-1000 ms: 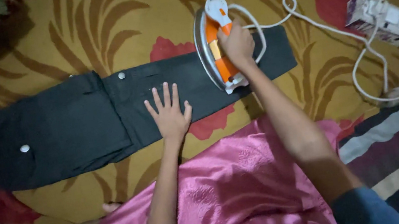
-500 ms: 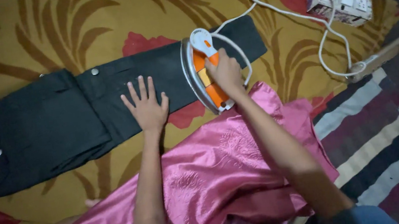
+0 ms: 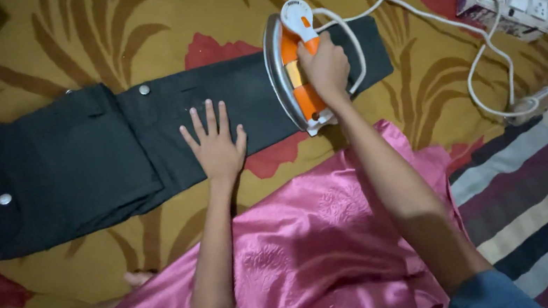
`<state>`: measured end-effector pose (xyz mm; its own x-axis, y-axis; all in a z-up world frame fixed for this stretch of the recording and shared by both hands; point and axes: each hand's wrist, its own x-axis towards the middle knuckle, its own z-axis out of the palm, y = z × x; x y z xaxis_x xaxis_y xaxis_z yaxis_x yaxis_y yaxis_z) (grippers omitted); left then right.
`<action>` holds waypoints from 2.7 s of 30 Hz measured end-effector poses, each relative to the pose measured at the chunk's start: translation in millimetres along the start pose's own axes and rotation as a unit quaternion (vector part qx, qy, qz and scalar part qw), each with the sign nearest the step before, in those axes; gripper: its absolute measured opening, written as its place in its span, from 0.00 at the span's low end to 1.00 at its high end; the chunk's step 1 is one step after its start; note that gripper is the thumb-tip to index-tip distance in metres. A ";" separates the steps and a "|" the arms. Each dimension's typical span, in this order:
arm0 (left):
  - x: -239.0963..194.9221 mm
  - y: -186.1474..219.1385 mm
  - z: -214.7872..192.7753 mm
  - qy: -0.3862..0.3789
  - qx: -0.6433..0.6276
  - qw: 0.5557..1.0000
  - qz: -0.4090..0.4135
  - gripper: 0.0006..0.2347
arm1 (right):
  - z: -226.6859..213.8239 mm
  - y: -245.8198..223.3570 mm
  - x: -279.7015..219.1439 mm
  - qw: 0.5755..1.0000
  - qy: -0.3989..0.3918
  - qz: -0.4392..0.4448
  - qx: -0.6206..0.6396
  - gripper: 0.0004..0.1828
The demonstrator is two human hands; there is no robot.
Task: Ironing a pair of dark trousers on a patterned surface using an electric iron.
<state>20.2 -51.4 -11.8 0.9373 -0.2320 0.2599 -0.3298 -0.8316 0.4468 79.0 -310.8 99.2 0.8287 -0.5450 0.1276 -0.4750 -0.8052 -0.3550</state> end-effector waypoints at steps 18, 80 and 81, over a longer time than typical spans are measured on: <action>2.8 -0.4 -1.9 0.014 -0.008 1.000 -0.012 0.28 | -1.4 30.1 24.2 0.999 -0.014 -0.051 -0.005 0.27; -12.9 44.0 10.6 -0.051 -0.037 0.988 0.144 0.29 | -29.0 88.1 -10.0 1.000 -0.015 0.001 -0.008 0.26; -14.4 44.5 10.6 -0.052 -0.036 0.988 0.142 0.29 | -27.3 86.3 -4.9 1.000 -0.001 -0.006 -0.016 0.26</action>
